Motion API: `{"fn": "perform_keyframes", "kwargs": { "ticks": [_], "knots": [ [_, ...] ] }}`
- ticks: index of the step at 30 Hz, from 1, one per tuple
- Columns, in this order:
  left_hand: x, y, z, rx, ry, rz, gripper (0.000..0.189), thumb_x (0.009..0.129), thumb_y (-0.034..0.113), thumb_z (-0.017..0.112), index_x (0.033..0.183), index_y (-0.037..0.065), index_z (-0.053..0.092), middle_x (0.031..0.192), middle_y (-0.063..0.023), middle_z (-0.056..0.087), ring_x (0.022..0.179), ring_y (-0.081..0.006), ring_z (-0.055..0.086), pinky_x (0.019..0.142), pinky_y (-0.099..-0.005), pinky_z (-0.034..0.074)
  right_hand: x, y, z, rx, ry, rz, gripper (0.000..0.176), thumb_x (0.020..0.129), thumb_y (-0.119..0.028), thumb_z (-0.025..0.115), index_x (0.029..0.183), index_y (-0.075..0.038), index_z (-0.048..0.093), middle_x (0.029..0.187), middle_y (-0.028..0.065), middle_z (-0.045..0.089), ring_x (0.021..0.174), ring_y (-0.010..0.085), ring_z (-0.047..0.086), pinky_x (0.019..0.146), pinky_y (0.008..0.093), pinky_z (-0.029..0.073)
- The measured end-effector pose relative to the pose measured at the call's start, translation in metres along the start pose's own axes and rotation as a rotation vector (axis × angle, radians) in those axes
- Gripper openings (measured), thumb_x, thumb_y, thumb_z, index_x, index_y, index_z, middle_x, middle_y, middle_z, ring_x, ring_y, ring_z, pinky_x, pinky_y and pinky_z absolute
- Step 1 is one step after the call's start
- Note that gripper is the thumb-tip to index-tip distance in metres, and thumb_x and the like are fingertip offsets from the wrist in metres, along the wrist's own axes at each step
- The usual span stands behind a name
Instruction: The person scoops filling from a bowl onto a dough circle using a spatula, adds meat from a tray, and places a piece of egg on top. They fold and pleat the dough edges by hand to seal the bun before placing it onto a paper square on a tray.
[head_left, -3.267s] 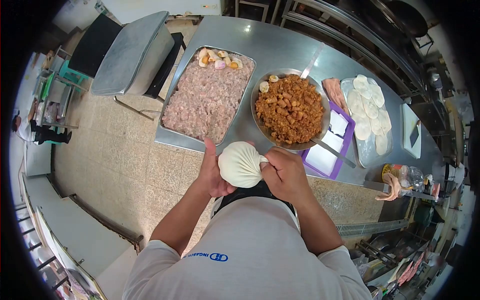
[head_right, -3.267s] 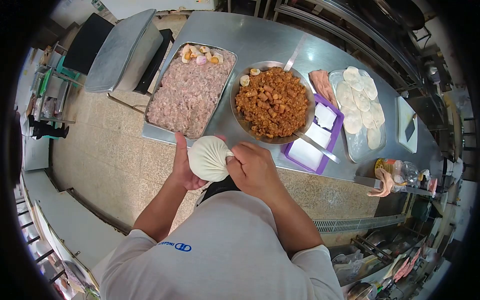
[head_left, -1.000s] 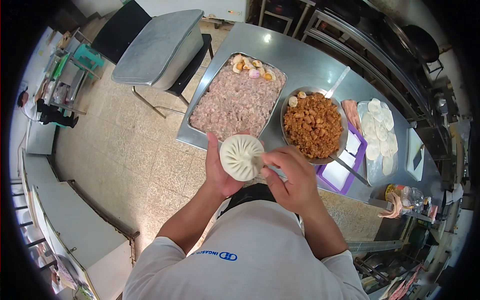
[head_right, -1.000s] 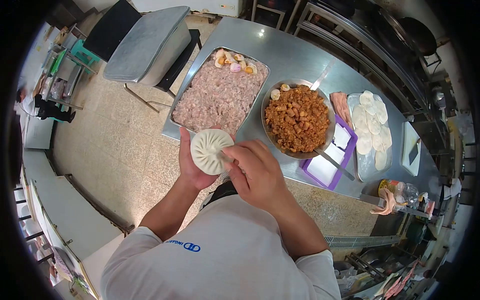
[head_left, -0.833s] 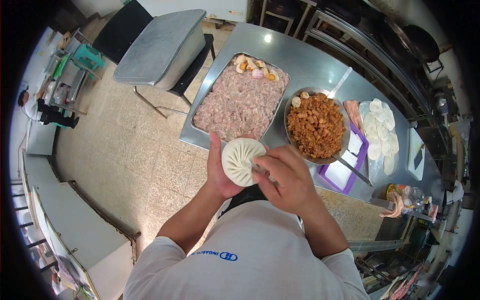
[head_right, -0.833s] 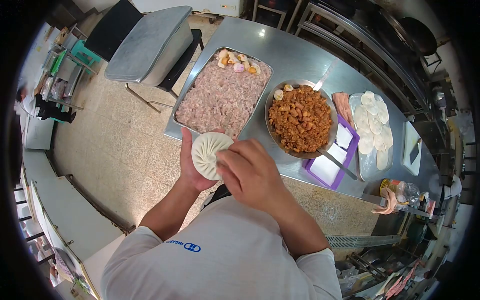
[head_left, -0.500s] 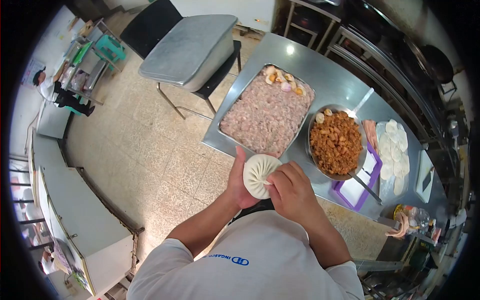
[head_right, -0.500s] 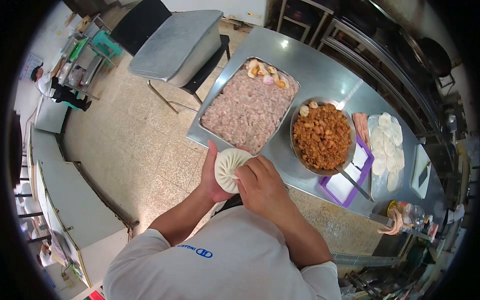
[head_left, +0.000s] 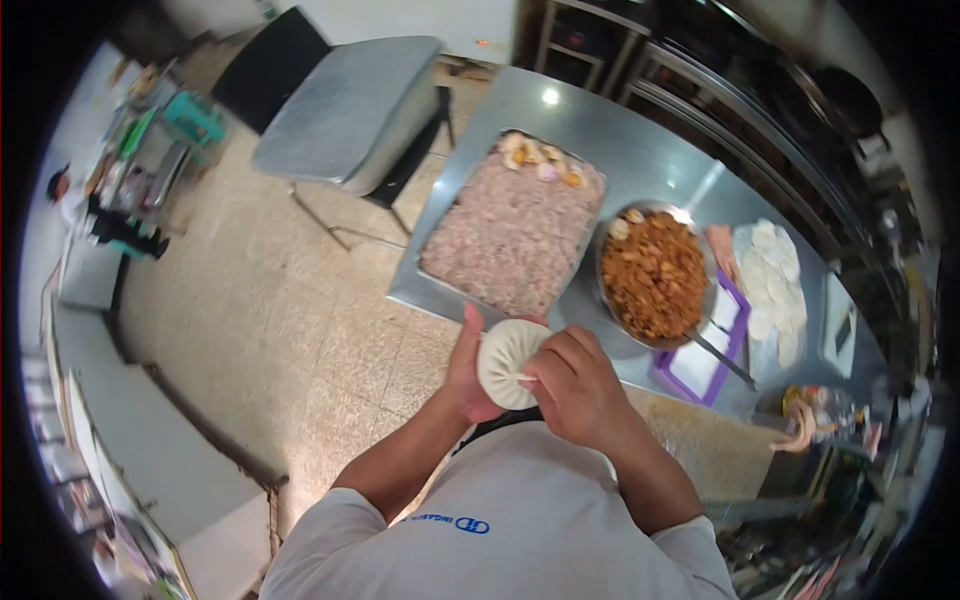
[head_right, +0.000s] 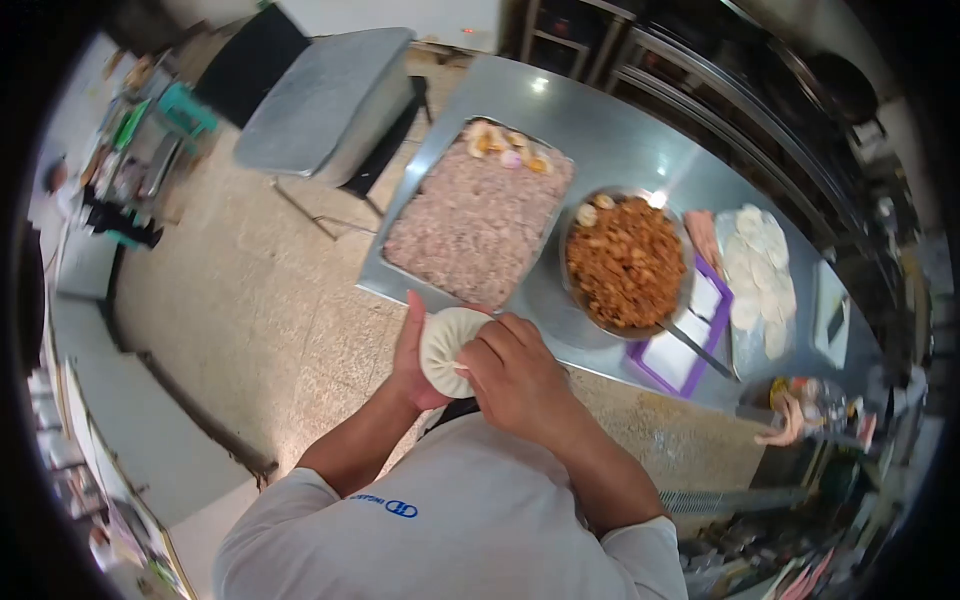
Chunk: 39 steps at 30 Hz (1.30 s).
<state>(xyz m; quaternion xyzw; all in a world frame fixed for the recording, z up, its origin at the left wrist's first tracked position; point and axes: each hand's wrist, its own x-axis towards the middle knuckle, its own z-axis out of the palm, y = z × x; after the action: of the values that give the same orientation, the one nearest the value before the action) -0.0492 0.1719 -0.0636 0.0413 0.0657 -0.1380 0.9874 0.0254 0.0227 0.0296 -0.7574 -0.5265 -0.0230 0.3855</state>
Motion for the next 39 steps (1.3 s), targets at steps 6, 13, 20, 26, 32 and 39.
{"fn": "perform_keyframes", "kwargs": {
  "ticks": [6, 13, 20, 26, 32, 39],
  "knots": [
    [0.022, -0.008, 0.019, 0.047, -0.008, 0.002, 0.091, 0.095, 0.08, 0.028, 0.132, 0.001, 0.057, 0.122, -0.0177, 0.067, 0.112, -0.0308, 0.067, 0.098, -0.0447, 0.055, -0.018, 0.0, -0.012, -0.037, 0.235, 0.03, 0.017, 0.075, -0.005, 0.071, 0.092, -0.006, 0.067, 0.094, 0.0083, 0.059, 0.089, 0.0292, 0.058, 0.077, 0.0414, 0.047],
    [0.051, -0.025, 0.021, 0.077, -0.06, -0.114, 0.088, 0.096, 0.078, 0.031, 0.132, 0.003, 0.057, 0.125, -0.0162, 0.064, 0.116, -0.0291, 0.064, 0.099, -0.0434, 0.054, -0.041, 0.007, -0.023, -0.267, 0.309, 0.083, 0.025, 0.072, -0.005, 0.079, 0.095, -0.005, 0.069, 0.098, 0.009, 0.061, 0.092, 0.0322, 0.058, 0.079, 0.0412, 0.049],
    [0.082, -0.05, 0.047, 0.063, -0.024, -0.182, 0.086, 0.095, 0.078, 0.035, 0.13, 0.003, 0.058, 0.122, -0.0139, 0.066, 0.113, -0.0286, 0.065, 0.098, -0.043, 0.054, -0.066, 0.026, -0.054, -0.235, 0.25, 0.139, 0.033, 0.087, -0.024, 0.068, 0.109, 0.001, 0.065, 0.115, 0.0141, 0.059, 0.114, 0.0338, 0.058, 0.096, 0.0437, 0.047],
    [0.143, -0.083, 0.053, 0.267, 0.195, 0.27, 0.079, 0.093, 0.074, 0.046, 0.132, 0.006, 0.056, 0.126, -0.0129, 0.065, 0.118, -0.0281, 0.063, 0.104, -0.045, 0.051, -0.06, 0.09, -0.018, 0.89, 0.911, 0.529, 0.061, 0.109, -0.047, 0.032, 0.14, 0.001, 0.052, 0.14, 0.0187, 0.054, 0.132, 0.0334, 0.048, 0.115, 0.0429, 0.034],
    [0.116, -0.072, 0.026, 0.464, 0.091, 0.428, 0.078, 0.095, 0.072, 0.044, 0.14, 0.009, 0.044, 0.129, -0.0105, 0.058, 0.119, -0.0255, 0.059, 0.104, -0.0441, 0.05, -0.053, 0.062, -0.014, 0.317, 0.584, 0.379, 0.066, 0.096, -0.041, 0.063, 0.141, 0.005, 0.047, 0.143, 0.0248, 0.046, 0.136, 0.0394, 0.043, 0.115, 0.0445, 0.032],
    [0.084, -0.084, 0.042, 0.706, 0.213, 0.053, 0.09, 0.097, 0.076, 0.031, 0.146, 0.001, 0.039, 0.138, -0.0148, 0.052, 0.122, -0.0249, 0.058, 0.103, -0.0405, 0.051, -0.113, 0.059, -0.042, 0.17, 0.222, 0.551, 0.092, 0.071, -0.027, 0.09, 0.146, -0.003, 0.042, 0.143, 0.023, 0.045, 0.134, 0.0376, 0.046, 0.111, 0.0443, 0.04]
  ]
}}
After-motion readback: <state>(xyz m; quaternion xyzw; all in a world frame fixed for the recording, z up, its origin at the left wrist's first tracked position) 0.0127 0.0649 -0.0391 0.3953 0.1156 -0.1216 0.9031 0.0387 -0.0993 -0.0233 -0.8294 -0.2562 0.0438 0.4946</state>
